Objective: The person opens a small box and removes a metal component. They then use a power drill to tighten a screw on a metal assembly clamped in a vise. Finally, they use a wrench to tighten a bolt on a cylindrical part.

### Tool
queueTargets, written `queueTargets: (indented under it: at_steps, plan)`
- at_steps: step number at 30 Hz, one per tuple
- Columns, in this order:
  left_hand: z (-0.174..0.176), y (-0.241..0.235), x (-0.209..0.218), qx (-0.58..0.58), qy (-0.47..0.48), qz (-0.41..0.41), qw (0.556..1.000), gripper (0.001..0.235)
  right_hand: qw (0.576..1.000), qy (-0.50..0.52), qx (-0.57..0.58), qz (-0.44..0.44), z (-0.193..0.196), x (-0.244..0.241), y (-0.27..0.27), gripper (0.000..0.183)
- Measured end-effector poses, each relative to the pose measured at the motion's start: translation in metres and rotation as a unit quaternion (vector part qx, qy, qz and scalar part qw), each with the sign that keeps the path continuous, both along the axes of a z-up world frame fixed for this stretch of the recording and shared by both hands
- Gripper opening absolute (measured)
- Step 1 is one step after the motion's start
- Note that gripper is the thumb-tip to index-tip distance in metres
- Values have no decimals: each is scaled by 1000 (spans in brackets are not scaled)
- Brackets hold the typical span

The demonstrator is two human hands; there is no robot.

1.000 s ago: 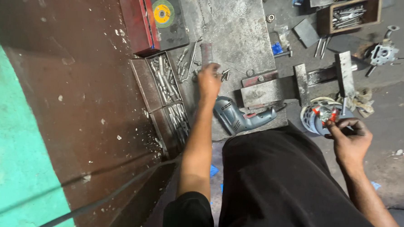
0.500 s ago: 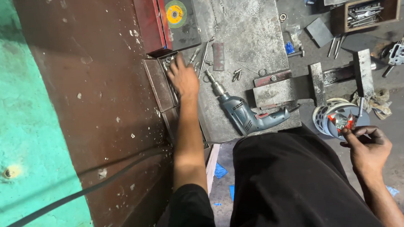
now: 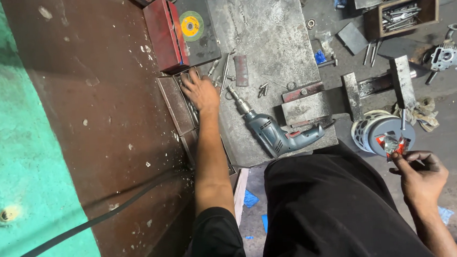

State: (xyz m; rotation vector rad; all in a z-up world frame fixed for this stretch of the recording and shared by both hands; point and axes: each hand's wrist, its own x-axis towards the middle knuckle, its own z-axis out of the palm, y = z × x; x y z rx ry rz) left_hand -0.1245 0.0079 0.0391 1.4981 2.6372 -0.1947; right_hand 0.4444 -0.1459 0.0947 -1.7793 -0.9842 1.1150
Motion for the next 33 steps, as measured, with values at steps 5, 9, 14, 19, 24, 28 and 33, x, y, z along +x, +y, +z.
queueTargets:
  at_steps: [5,9,14,19,24,28,33]
  plan:
    - [-9,2,-12,41,-19,5,999,49,1000,9,6,-5,-2,1,-3,16]
    - [-26,11,-9,121,-13,-21,992,32,1000,11,-18,-15,5,-3,-3,19]
    - [-74,22,23,126,39,-161,978,25,999,16,-34,-16,2,-5,-2,18]
    - [-40,38,46,99,-202,-53,973,34,1000,8,-10,-9,8,-5,1,17]
    - [-38,47,75,12,-69,-39,997,51,1000,4,-27,-4,-3,2,-2,16]
    - [-32,52,84,35,-176,66,982,35,1000,13,-20,-5,-2,3,-1,19]
    - [-35,70,52,199,-359,147,900,24,1000,8,-25,-8,4,0,3,19]
